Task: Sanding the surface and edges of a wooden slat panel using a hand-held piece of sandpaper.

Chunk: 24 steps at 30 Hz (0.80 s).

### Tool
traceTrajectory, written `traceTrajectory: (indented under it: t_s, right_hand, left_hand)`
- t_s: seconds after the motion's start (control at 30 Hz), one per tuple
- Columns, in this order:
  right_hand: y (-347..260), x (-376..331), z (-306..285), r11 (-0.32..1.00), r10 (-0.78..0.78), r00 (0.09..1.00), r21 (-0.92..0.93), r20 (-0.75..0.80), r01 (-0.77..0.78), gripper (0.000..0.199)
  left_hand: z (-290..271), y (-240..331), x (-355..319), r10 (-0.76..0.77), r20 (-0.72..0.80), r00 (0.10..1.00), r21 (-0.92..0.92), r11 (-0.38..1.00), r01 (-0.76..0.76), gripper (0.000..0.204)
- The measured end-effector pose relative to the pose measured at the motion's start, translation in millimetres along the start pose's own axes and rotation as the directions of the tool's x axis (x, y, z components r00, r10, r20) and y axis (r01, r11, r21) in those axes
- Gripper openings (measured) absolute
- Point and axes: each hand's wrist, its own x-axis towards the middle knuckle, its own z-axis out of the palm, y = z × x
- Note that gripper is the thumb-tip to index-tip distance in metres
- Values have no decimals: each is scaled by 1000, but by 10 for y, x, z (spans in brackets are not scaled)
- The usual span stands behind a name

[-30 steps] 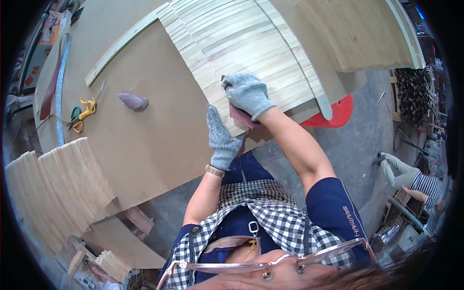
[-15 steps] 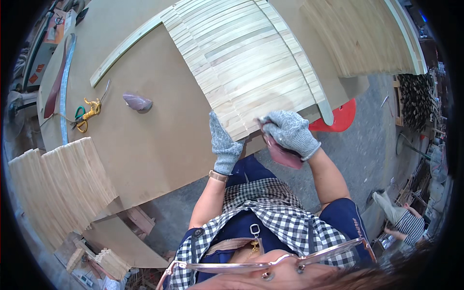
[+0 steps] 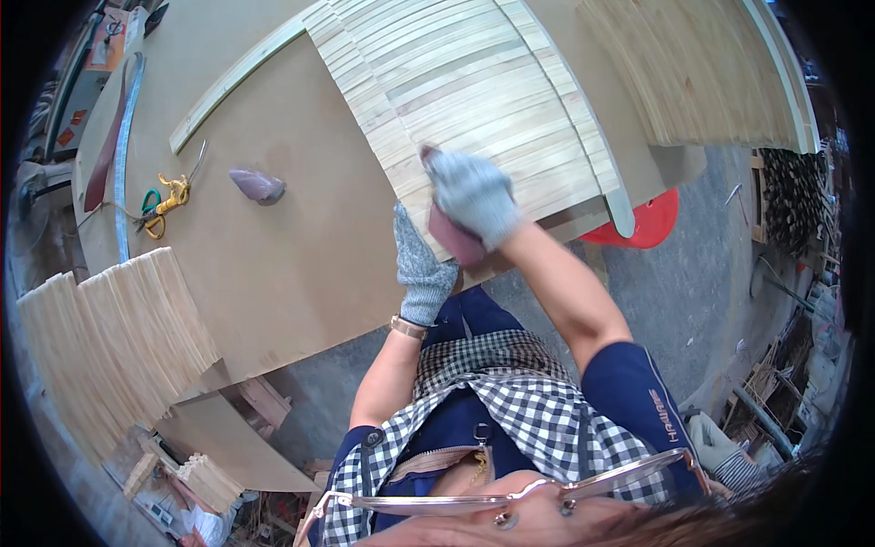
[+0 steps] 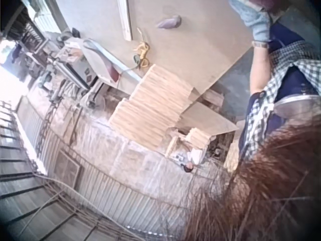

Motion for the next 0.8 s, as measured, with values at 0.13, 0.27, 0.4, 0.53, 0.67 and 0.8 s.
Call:
traceTrajectory:
  t_s: [0.13,0.27,0.4,0.53,0.67,0.8]
  right_hand:
    - [69,-726,174,987,-122,962,71,-246,143,53]
    - [-32,215,56,993,-77,972,-105,-222,54,42]
    - [80,871,12,999,-29,999,25,-17,30,26]
    - [-61,-398,29,992,-121,972,-63,-204,110,34]
    - [-60,-482,19,992,-119,955,-77,-273,101,34]
    - [42,1108,-20,999,30,990,40,-135,-24,24]
  left_hand:
    - [6,31,-2,88,-90,992,36,996,-85,116]
    - [131,-29,99,-26,112,993,240,971,-2,115]
    - [28,167,68,-61,34,998,32,998,60,112]
    - [-44,-32,17,80,-71,994,78,994,-75,110]
    - [-36,26,26,108,-86,991,52,993,-103,116]
    - [-42,210,62,-55,30,998,-60,997,57,109]
